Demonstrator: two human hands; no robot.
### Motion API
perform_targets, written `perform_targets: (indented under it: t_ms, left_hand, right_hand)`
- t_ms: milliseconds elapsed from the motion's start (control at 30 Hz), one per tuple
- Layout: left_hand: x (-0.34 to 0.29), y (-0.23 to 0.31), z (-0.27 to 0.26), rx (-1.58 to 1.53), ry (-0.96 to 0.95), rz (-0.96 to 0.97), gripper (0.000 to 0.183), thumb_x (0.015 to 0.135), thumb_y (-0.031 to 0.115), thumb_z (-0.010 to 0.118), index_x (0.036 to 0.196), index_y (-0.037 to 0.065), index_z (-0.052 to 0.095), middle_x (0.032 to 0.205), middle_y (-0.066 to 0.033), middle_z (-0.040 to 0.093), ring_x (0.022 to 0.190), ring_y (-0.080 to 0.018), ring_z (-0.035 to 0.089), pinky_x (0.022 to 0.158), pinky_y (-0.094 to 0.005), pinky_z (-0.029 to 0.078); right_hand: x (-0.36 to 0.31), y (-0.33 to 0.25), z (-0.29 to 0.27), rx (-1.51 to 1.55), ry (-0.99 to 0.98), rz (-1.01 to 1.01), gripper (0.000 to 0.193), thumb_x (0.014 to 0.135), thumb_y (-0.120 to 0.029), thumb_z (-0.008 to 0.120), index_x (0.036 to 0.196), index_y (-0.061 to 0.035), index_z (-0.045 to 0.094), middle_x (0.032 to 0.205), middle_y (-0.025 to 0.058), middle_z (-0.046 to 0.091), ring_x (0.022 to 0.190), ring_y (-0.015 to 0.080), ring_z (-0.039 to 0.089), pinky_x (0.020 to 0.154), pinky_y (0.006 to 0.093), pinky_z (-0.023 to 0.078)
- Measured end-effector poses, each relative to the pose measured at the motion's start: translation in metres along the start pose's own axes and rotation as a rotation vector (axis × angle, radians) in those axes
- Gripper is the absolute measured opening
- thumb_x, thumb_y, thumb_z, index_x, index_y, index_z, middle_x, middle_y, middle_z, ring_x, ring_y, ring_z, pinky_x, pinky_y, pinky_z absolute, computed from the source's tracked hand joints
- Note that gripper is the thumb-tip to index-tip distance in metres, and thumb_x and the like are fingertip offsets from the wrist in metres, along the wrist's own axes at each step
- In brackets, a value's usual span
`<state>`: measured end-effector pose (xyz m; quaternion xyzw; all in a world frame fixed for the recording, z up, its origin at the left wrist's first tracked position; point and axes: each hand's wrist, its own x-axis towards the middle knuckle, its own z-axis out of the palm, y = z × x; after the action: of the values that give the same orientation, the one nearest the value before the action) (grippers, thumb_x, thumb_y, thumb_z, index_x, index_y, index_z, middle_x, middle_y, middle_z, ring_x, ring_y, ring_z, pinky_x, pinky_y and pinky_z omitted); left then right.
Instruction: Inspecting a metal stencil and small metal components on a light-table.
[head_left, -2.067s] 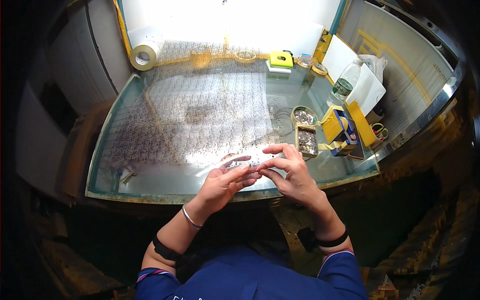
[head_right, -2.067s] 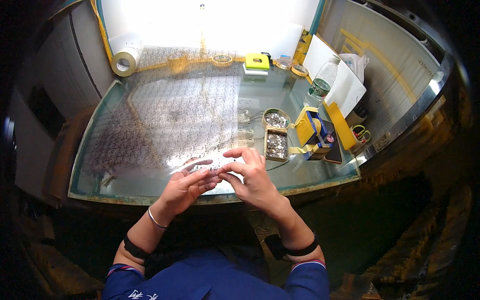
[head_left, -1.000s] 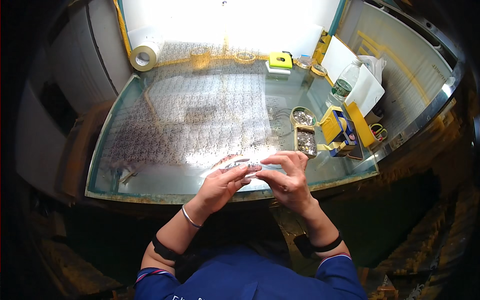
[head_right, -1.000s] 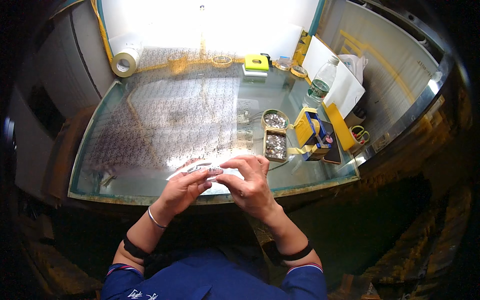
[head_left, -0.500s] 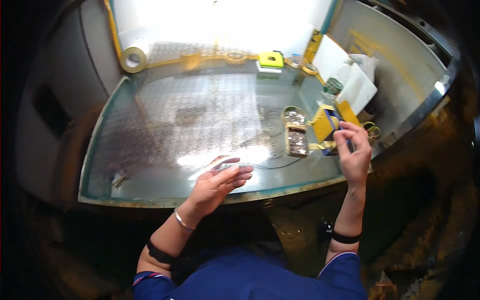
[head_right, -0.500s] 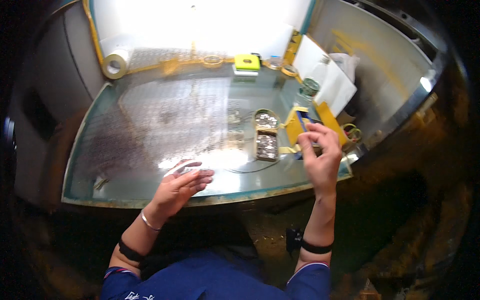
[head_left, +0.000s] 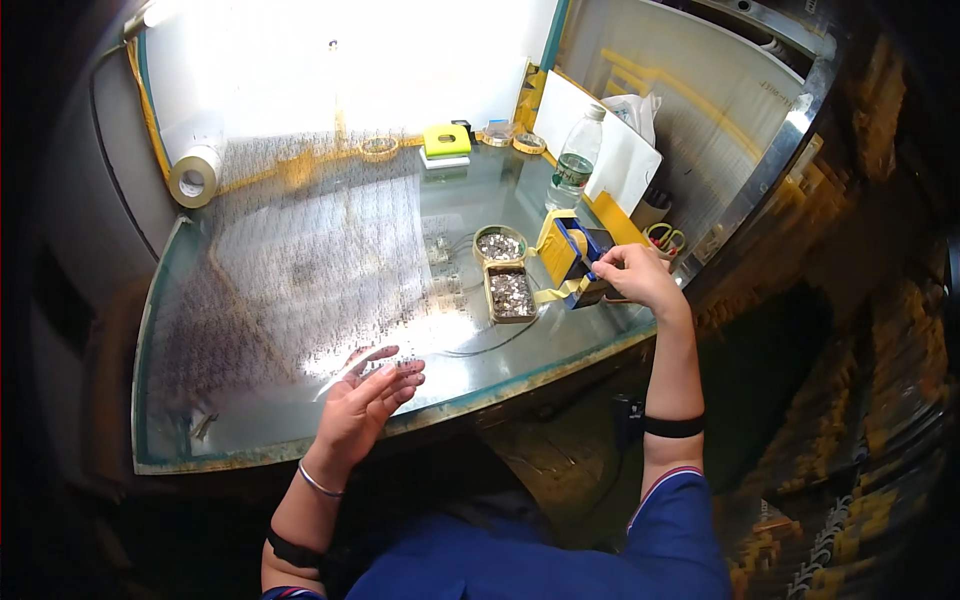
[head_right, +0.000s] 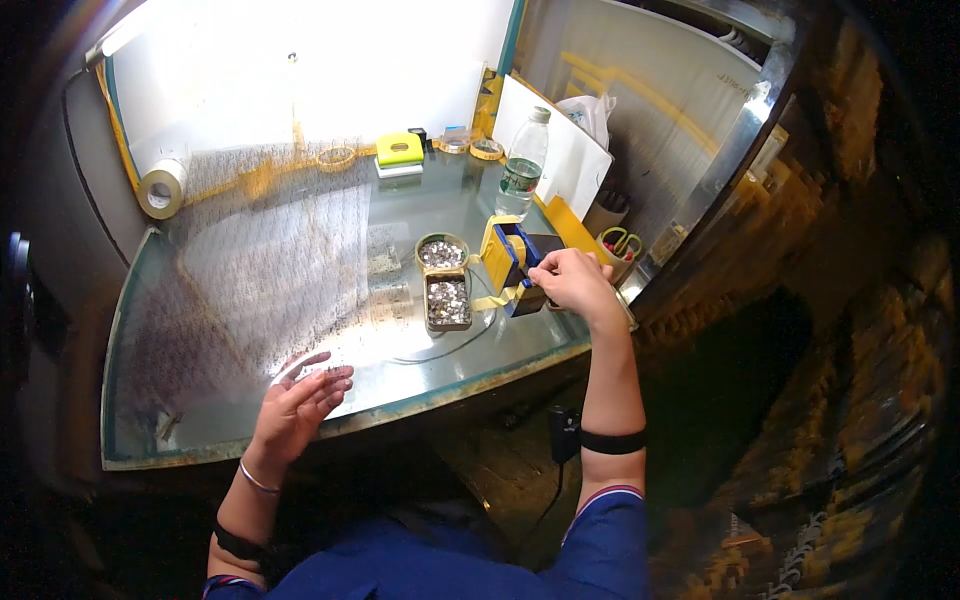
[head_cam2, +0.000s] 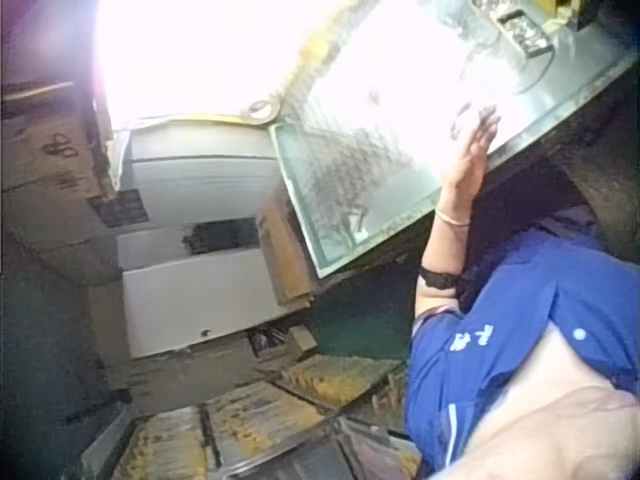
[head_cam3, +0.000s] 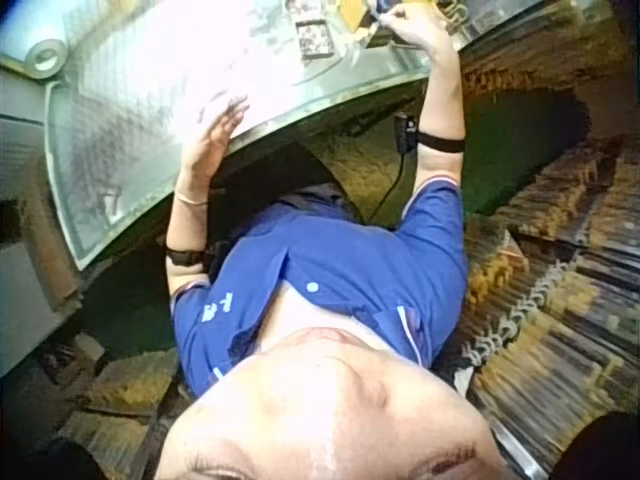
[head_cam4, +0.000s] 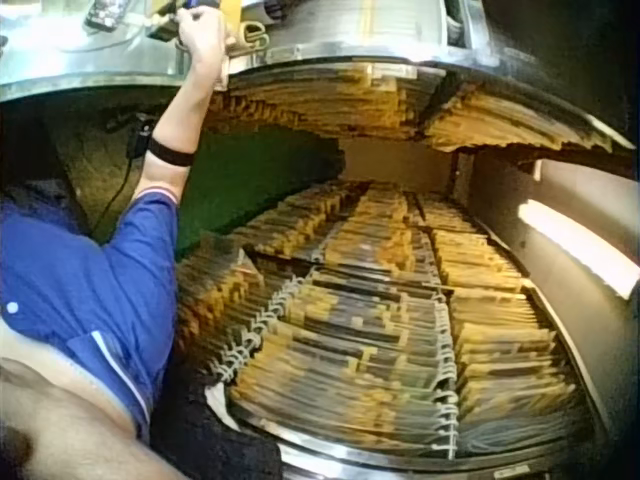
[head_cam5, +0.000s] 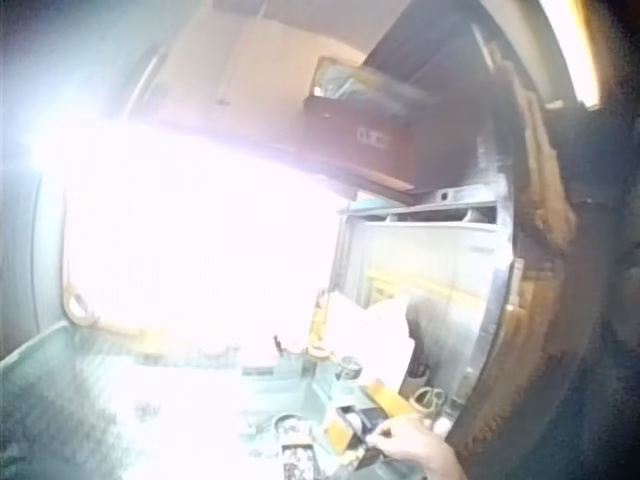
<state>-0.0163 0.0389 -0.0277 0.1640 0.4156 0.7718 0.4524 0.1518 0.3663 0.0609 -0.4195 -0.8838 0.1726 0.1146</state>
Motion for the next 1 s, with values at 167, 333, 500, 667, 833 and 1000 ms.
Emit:
perform_targets:
  t_ms: [167,333,500,667,833,1000]
  left_hand:
    - [0.000,-0.001,0.000,-0.005,-0.006,0.007,0.031,0.090,0.008,0.051,0.119,-0.001,0.043,0.108,-0.0234,0.058,0.096,-0.0253,0.061,0.082,-0.0315,0.051]
    - [0.000,-0.001,0.000,-0.006,-0.004,0.015,0.031,0.090,0.008,0.052,0.119,-0.001,0.043,0.108,-0.0235,0.058,0.096,-0.0253,0.061,0.082,-0.0314,0.051]
    - [0.001,-0.002,-0.002,-0.008,-0.011,0.028,0.031,0.090,0.008,0.052,0.119,-0.001,0.044,0.107,-0.0234,0.059,0.096,-0.0255,0.061,0.082,-0.0318,0.051]
    - [0.001,-0.001,0.000,-0.007,-0.005,0.016,0.031,0.090,0.008,0.052,0.119,0.000,0.043,0.108,-0.0241,0.058,0.097,-0.0264,0.060,0.083,-0.0324,0.050]
    - [0.002,-0.001,0.002,-0.007,-0.019,0.001,0.032,0.090,0.009,0.052,0.118,0.000,0.041,0.109,-0.0250,0.057,0.098,-0.0274,0.060,0.083,-0.0331,0.050]
    - [0.000,0.001,0.001,0.004,-0.024,0.015,0.033,0.091,0.010,0.052,0.119,-0.001,0.040,0.110,-0.0245,0.057,0.100,-0.0271,0.059,0.085,-0.0332,0.049]
  right_hand:
    - [0.010,0.003,0.005,0.076,0.066,-0.017,0.024,0.076,-0.033,0.062,0.080,-0.0105,0.070,0.075,0.0073,0.067,0.081,0.0241,0.061,0.084,0.0379,0.035]
    - [0.006,-0.007,-0.009,0.062,0.083,-0.094,0.025,0.076,-0.025,0.064,0.083,-0.0019,0.067,0.075,0.0081,0.066,0.074,0.0166,0.062,0.071,0.0320,0.043]
    - [-0.009,0.008,0.004,0.411,0.152,-0.128,0.020,0.077,-0.012,0.066,0.089,0.0035,0.065,0.077,0.0076,0.066,0.071,0.0111,0.062,0.063,0.0242,0.048]
    - [-0.021,0.029,0.033,0.802,0.192,-0.095,0.018,0.078,-0.002,0.066,0.091,0.0019,0.056,0.079,0.0069,0.063,0.071,0.0101,0.061,0.066,0.0217,0.049]
    - [-0.020,0.052,0.045,0.579,0.316,-0.113,0.021,0.074,-0.002,0.070,0.085,-0.0027,0.051,0.076,0.0063,0.063,0.066,0.0130,0.061,0.066,0.0257,0.049]
    - [-0.057,-0.012,0.037,0.043,0.423,-0.323,0.018,0.068,-0.007,0.071,0.082,-0.0050,0.060,0.077,0.0075,0.065,0.074,0.0227,0.061,0.075,0.0336,0.043]
